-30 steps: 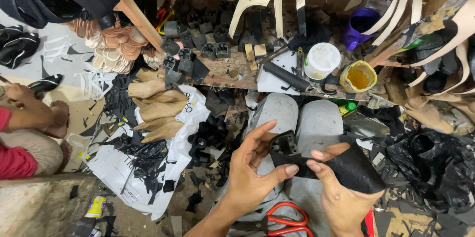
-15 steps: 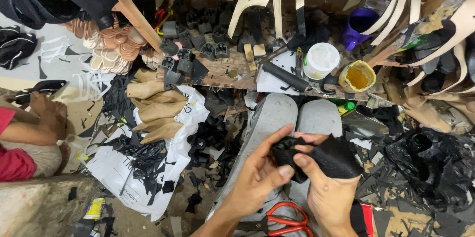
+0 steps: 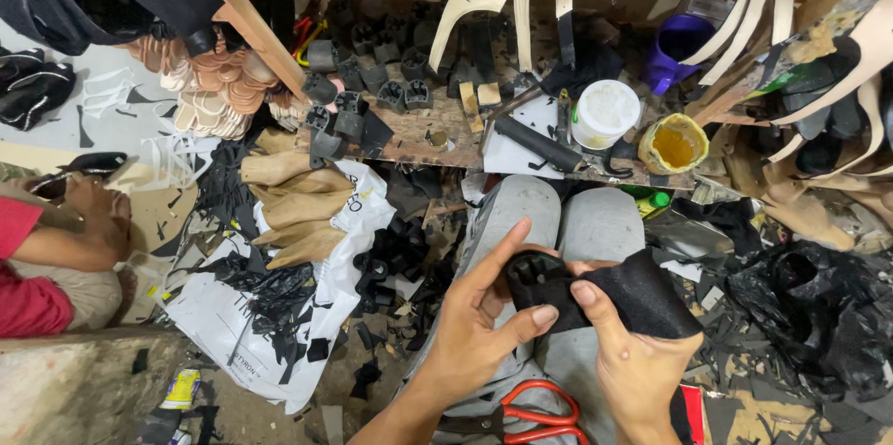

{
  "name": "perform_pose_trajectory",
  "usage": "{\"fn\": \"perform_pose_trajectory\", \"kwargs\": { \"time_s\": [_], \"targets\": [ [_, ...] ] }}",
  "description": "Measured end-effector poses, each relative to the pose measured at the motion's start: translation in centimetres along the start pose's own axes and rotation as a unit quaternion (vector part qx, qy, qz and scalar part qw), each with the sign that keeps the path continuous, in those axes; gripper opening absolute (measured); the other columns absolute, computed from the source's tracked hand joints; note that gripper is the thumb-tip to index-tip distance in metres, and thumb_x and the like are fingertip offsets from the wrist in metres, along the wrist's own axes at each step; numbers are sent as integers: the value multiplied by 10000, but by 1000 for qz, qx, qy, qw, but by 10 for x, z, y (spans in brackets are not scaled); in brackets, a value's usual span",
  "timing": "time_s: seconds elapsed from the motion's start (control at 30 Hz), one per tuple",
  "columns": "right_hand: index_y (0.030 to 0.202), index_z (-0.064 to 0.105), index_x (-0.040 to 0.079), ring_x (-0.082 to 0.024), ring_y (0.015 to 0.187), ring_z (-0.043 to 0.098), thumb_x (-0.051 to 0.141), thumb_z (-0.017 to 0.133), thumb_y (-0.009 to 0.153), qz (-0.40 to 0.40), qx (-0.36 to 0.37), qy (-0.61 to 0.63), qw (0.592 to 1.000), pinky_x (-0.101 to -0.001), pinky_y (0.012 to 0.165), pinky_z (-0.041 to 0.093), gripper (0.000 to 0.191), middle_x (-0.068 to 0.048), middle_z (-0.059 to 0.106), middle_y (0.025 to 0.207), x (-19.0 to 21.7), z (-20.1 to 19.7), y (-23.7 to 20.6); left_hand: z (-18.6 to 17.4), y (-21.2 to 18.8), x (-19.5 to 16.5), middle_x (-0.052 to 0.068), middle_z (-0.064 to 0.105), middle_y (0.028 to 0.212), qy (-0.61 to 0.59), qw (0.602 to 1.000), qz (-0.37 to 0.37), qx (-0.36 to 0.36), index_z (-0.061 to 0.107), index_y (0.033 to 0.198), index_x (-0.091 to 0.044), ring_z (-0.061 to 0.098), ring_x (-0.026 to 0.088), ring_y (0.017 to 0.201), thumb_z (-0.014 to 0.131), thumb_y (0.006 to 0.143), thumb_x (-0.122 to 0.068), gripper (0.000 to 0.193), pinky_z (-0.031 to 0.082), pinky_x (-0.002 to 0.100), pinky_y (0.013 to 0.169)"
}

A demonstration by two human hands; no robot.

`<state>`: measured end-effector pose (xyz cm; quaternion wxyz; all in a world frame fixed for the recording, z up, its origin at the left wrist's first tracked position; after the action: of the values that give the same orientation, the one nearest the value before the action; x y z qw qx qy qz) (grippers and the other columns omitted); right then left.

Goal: The person uses red-handled scissors to cut a black rubber strip into small pieces. They repeatedly wrap the strip around a small black shoe part, trim the excess, and discard the cut pieces onto the floor.

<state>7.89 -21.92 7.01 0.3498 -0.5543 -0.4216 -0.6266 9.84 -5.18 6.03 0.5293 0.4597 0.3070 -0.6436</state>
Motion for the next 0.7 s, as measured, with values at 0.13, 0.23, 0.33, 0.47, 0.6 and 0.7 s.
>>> {"fn": "perform_pose_trajectory", "kwargs": {
  "time_s": [0.13, 0.23, 0.33, 0.47, 0.6, 0.7],
  "targets": [
    [981, 757, -47, -129, 800, 706, -33, 787, 861, 11, -11, -41, 999, -266, 790, 564, 125, -84, 767, 921, -7, 1, 1, 4, 0, -3, 125, 609, 1342, 17, 1000, 7, 0, 303, 1615, 6, 589, 177, 1233, 644, 967, 4, 733, 467, 307, 1097],
    [958, 760, -45, -123, 774, 709, -21, 798, 854, -8, 0, -71, 997, -257, 775, 564, 114, -79, 768, 902, -3, 8, -1, 5, -1, -4, 125, 627, 1269, 90, 995, 28, -30, 349, 1587, 6, 608, 174, 1162, 536, 1032, -37, 588, 493, 300, 1035],
    [952, 746, -48, -117, 791, 711, -15, 785, 863, -31, -1, -61, 998, -254, 778, 567, 103, -72, 764, 906, 3, 15, -5, 6, -1, -2, 115, 646, 1178, 161, 984, 49, -64, 410, 1541, -5, 608, 161, 1060, 487, 1055, -61, 495, 507, 289, 972],
    [962, 743, -58, -118, 806, 715, -22, 777, 866, -51, 1, -70, 996, -253, 777, 561, 109, -73, 765, 918, 5, 19, -6, 3, 1, -3, 112, 626, 1148, 225, 962, 93, -124, 495, 1474, -18, 584, 165, 998, 496, 1042, -65, 435, 496, 289, 926],
    [943, 743, -60, -113, 787, 696, -32, 787, 879, -48, -24, -64, 996, -248, 756, 549, 83, -73, 753, 899, -1, 14, -8, -1, 3, 15, 111, 630, 1044, 154, 981, 24, -115, 540, 1413, -18, 589, 164, 925, 562, 1012, -79, 406, 508, 291, 846],
    [935, 743, -52, -110, 786, 715, -29, 770, 879, -104, 10, -108, 989, -240, 750, 553, 66, -63, 761, 906, 6, 22, -11, 0, 3, 8, 108, 649, 1174, 132, 983, 83, -100, 566, 1350, 2, 651, 172, 1062, 529, 1053, -65, 307, 522, 299, 952]
  ]
}}
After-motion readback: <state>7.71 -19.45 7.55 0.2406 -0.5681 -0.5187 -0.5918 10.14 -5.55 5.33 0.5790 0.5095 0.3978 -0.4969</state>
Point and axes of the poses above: each hand's wrist, its own y-axis towards the middle knuckle, its own z-axis out of the palm, x = y × z, the point moved 9 cm from there along y, towards the middle knuckle
